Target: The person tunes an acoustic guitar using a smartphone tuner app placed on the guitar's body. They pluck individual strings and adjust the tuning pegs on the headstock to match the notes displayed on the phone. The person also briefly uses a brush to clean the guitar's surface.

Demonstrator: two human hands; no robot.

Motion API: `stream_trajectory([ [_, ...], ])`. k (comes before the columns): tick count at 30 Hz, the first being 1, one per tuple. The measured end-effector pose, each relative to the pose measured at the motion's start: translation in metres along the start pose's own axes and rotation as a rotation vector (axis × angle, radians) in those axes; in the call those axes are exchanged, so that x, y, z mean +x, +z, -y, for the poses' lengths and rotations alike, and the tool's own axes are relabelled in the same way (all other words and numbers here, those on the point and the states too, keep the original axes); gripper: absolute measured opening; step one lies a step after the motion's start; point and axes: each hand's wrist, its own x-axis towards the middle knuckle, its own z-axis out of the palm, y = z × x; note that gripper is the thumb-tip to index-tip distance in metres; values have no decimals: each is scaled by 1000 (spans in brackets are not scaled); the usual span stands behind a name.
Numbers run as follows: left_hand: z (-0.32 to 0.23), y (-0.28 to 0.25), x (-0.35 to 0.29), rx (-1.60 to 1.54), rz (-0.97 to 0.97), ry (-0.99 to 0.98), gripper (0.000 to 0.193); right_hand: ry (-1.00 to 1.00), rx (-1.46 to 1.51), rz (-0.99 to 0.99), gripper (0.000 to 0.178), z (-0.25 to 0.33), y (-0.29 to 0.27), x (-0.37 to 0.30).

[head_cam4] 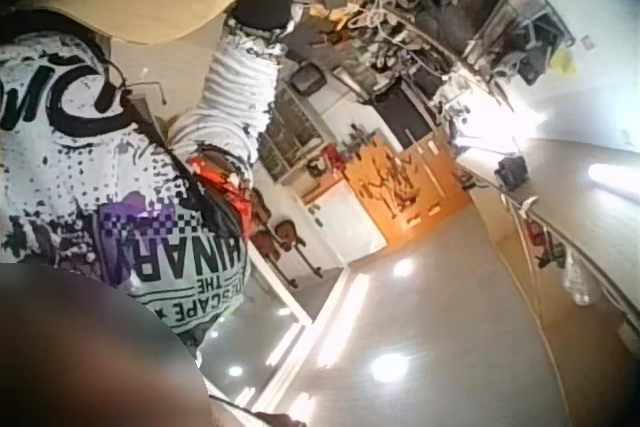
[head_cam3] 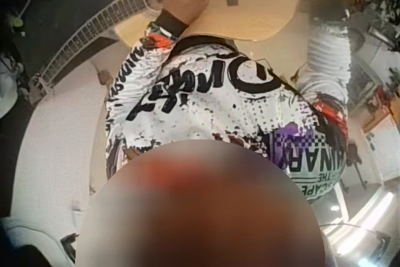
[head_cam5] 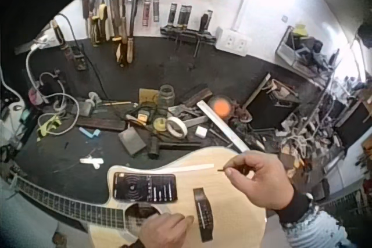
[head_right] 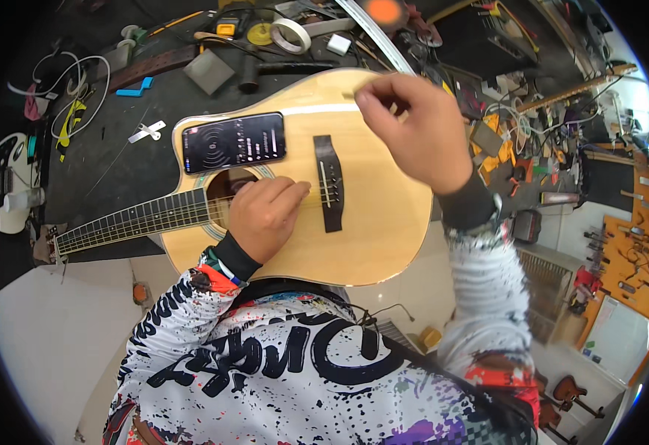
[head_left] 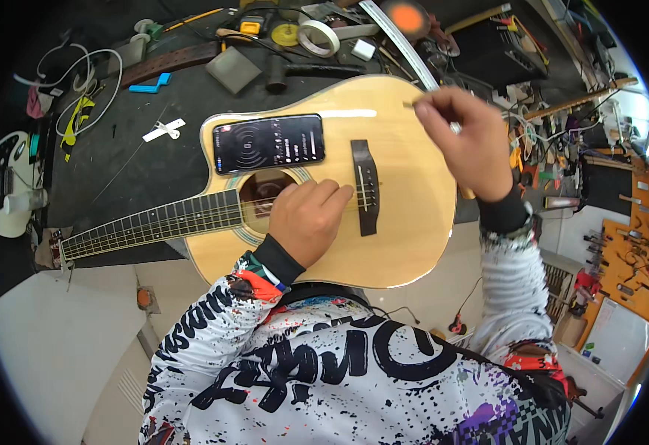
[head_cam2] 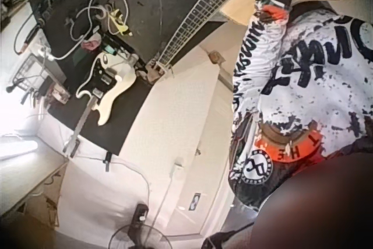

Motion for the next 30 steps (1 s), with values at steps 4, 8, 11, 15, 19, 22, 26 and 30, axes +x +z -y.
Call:
stream_trajectory([
  [4, -5, 18, 15, 41, 31, 1, 15, 290, 160, -11, 13, -45, 10, -69],
  [8, -1, 19, 25, 58, 95, -8, 16, 314, 173, 24, 12, -51, 36, -91],
  [11, 0, 21, 29, 63, 122, -13, 17, 263, 161, 22, 13, -51, 53, -89],
  [15, 4, 24, 28, 44, 143, -20, 18, 359, 114, 80, 14, -48, 60, -83],
  [19, 2, 21, 27, 58, 158, -22, 20, 346, 55, 147, 13, -44, 57, -74],
  [22, 2, 20, 27, 20, 143, -23, 21, 324, 28, 177, 14, -44, 58, -72],
  [26, 1, 22, 26, -35, 120, -52, 19, 339, 9, 186, 14, -38, 58, -70],
  [30, 4, 23, 26, -26, 111, -40, 19, 342, -1, 165, 13, -36, 60, -70],
])
